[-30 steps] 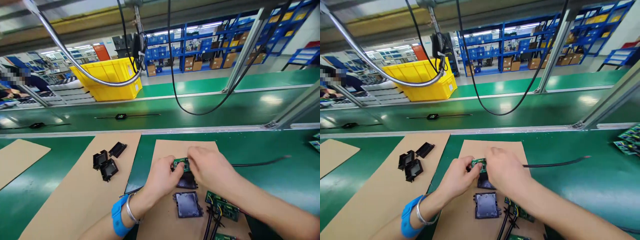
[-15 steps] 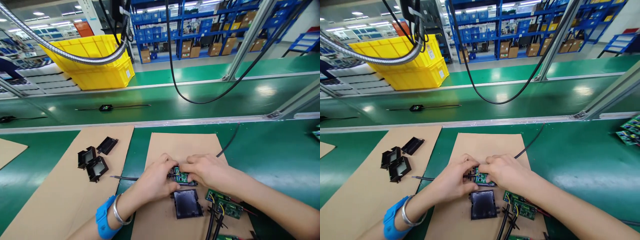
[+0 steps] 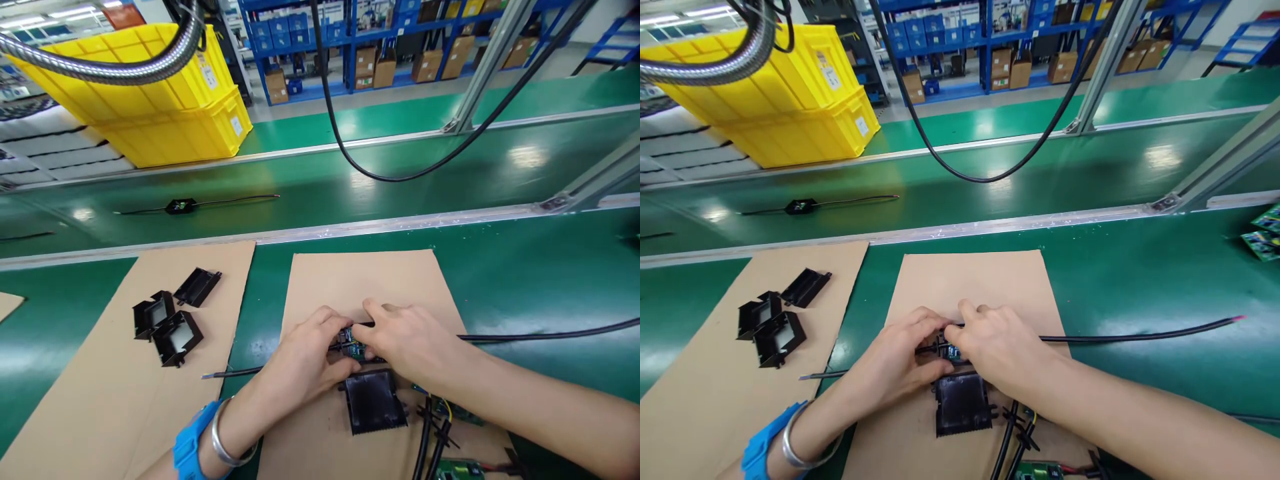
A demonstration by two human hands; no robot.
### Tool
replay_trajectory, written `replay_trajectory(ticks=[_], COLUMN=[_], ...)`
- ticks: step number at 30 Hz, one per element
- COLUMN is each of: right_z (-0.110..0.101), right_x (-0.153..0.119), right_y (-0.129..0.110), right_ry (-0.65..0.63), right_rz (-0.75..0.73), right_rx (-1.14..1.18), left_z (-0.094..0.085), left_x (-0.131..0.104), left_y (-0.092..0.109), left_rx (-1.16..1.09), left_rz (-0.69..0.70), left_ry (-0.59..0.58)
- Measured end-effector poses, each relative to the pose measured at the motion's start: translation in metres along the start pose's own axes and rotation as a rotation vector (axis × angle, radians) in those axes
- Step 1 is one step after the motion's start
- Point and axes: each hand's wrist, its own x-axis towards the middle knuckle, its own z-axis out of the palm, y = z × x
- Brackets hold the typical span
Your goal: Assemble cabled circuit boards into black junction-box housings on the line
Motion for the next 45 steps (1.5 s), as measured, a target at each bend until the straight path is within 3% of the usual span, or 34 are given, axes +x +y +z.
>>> replay_trajectory(ticks=[6,8,11,15,22,32,35,41,45], right_z=[0.006,0.009,0.013,0.017,0.013,0.017,0.012,-0.011,-0.015], right_x=[0.002,0.003,0.003,0.003,0.003,0.004,0.003,0.012,0.039], right_y=[0.005,0.007,0.008,0.009,0.012,0.013,0.015,0.013,0.008], right_ry=[0.032,0.065,0.093,0.12,0.107,0.132,0.116,0.107,-0.129], right_rz=[-0.017,-0.032,-0.046,-0.05,-0.053,-0.05,-0.056,-0.093,-0.032], right_rx=[0.093,0.094,0.088,0.112,0.188,0.215,0.226,0.339,0.327], left_z=[-0.019,-0.019,-0.012,-0.005,-0.01,0.005,0.005,0.001,0.006], left_x=[-0.004,-0.005,-0.003,0.004,0.018,0.029,0.03,0.01,-0.003], left_y=[0.001,0.009,0.024,0.039,0.026,0.033,0.037,0.041,0.02], left_rx=[0.114,0.233,0.415,0.549,0.333,0.697,0.747,0.752,0.548], left_rz=[-0.208,-0.169,-0.073,-0.115,-0.306,-0.322,-0.307,-0.314,-0.09], left_ry=[-0.118,-0.141,-0.082,-0.098,-0.274,-0.316,-0.286,-0.067,0.054])
